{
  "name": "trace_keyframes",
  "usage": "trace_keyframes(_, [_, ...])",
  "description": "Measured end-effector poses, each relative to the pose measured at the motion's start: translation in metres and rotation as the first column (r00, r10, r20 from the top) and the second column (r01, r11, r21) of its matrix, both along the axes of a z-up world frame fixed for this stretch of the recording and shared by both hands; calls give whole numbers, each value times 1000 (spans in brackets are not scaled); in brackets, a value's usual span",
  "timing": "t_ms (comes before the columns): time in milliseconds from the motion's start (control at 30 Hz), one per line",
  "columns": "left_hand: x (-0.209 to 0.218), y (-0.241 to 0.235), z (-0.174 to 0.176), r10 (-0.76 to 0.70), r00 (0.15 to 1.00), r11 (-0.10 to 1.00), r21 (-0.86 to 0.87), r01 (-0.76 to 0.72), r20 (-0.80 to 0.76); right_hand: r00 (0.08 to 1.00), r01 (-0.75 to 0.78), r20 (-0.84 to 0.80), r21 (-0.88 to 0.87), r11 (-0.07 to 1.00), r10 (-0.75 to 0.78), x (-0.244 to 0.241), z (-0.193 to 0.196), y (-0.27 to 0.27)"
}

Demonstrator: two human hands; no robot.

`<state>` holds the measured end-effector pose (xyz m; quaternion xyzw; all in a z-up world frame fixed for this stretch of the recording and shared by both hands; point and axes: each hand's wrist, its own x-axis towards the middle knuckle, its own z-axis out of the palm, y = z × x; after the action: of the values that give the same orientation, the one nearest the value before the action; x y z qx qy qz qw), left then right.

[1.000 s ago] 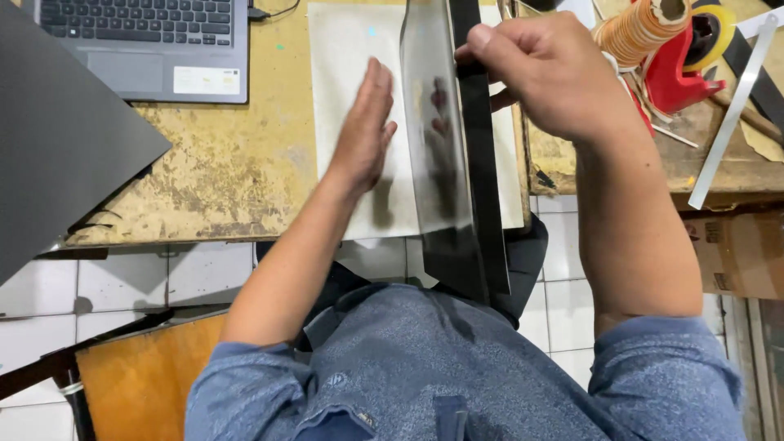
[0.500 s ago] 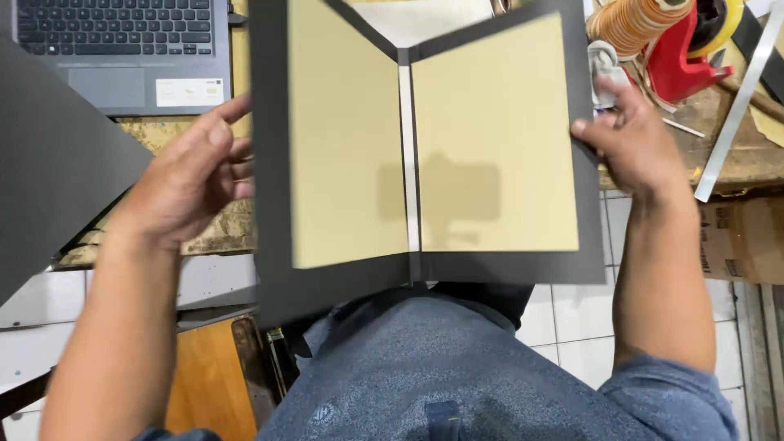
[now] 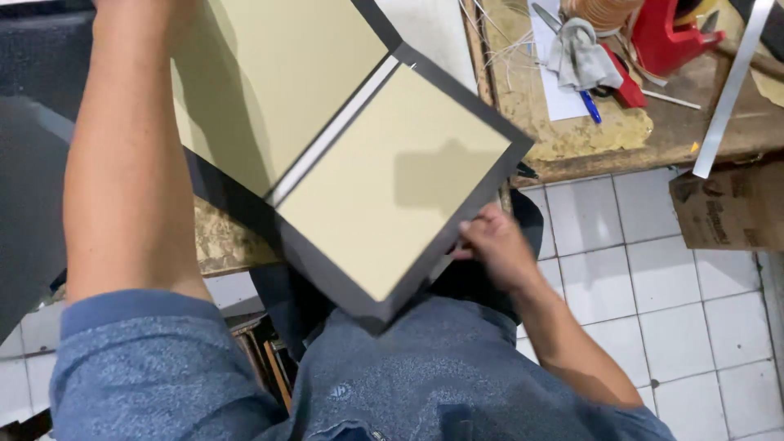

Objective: Assembling and trimming a hardback book cover using a printed sheet, cardboard backing, and a utility knife.

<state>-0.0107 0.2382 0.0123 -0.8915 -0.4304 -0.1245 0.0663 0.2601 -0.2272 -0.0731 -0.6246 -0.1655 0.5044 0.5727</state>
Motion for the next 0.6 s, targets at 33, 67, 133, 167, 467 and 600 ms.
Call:
trace_keyframes(33, [13,-6,1,-32,999,999,6,32,8,1000,9,-6,0,1000,-9,-15,-4,-2])
trace_keyframes(67, [26,-13,3,-65,998,998,12,64,16,989,-110,-102,-24,994,107,-30,-9,-3])
trace_keyframes(133, [52,-31,5,-126,991,992,23,126,35,956,-223,-202,-35,974,212,-44,-6,-7])
trace_keyframes(167, [66,-43,7,-154,987,988,28,153,45,917,-379,-168,-88,921,361,-42,1,-10])
trace_keyframes(467, [144,-192,-33,-209,978,887,-420,193,6,95,477,986,76,876,-137,287,-26,-128])
trace_keyframes(600, [136,-200,-92,-214,977,921,-334,202,3,86,519,990,-141,843,112,432,-107,-180])
